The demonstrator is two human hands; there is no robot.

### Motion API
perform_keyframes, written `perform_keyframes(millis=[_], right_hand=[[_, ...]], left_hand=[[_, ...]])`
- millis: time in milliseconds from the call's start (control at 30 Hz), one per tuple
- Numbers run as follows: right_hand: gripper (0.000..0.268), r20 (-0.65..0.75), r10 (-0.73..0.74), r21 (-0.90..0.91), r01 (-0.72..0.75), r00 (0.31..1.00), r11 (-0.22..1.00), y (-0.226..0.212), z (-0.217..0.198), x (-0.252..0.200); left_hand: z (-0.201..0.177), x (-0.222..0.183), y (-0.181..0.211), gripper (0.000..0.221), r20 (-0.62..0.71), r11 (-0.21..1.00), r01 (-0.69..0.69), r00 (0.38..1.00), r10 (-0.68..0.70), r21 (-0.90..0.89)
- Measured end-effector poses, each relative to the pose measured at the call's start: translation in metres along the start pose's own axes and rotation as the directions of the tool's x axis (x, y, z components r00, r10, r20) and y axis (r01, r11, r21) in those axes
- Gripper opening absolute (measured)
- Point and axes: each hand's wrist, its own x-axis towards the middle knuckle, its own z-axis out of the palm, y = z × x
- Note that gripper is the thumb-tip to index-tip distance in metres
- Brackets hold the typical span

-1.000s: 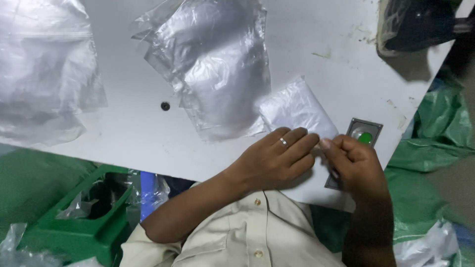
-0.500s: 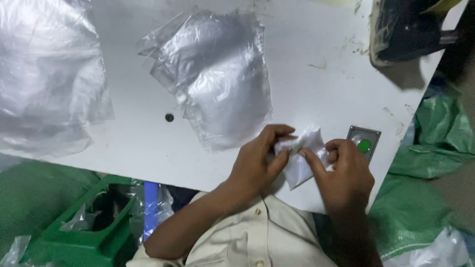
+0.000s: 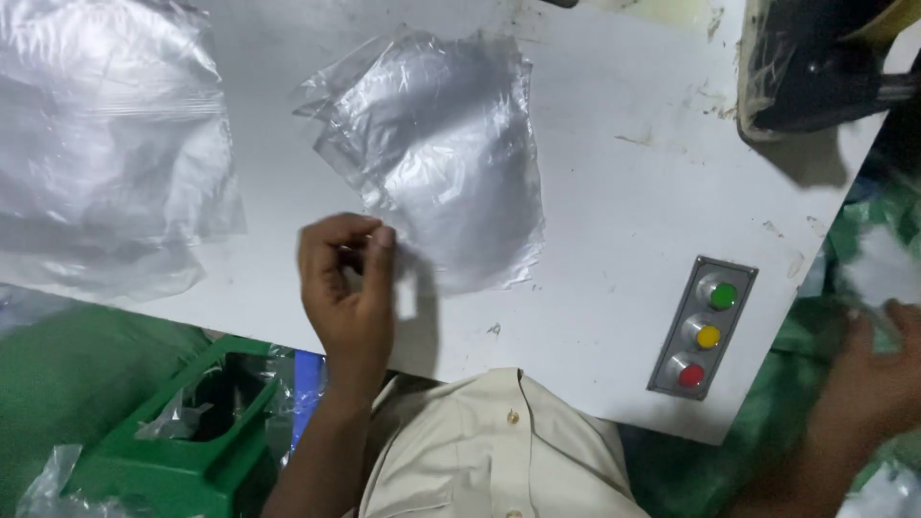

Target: Folding and stacking plastic bags on a workbench

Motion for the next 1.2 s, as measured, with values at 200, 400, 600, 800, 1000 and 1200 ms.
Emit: perform_keyframes(millis=[200, 400, 600, 800, 1000, 1200], right_hand=[[0.016, 0.167, 0.023, 0.861, -0.157, 0.986, 0.484, -0.228, -0.111, 0.058], [0.08, 0.358, -0.418, 0.699, 0.057, 0.835, 0.713, -0.344, -0.116, 0.066], [0.092, 0.452, -0.431, 0.851, -0.233, 0.781, 0.471, -0.355, -0.155, 0.055], [0.137, 0.369, -0.412, 0.926, -0.367, 0.833, 0.087, -0.287, -0.119, 0.031], [0.02, 0.921, -0.389, 0.308, -0.562, -0.026, 0.767, -0.087, 0.087, -0.141], [0.085, 0.171, -0.717, 0.951, 0.077, 0.675, 0.299, -0.239, -0.154, 0.021]], left_hand=[[-0.002, 0.039, -0.019, 0.057, -0.091, 0.968, 0.086, 0.994, -0.066, 0.236], [0.027, 0.06, -0.015, 0.104, 0.019, 0.841, 0.048, 0.997, -0.069, 0.539], [0.036, 0.066, -0.027, 0.036, 0.118, 0.908, -0.053, 0.993, 0.004, 0.415], [-0.024, 0.003, 0.018, 0.027, 0.486, 0.873, -0.426, 0.726, 0.487, -0.237], [-0.056, -0.051, 0.001, 0.076, 0.986, 0.994, 0.034, 0.133, 0.096, -0.101], [-0.049, -0.057, -0.004, 0.06, 0.868, 0.898, 0.321, 0.297, -0.398, 0.301]])
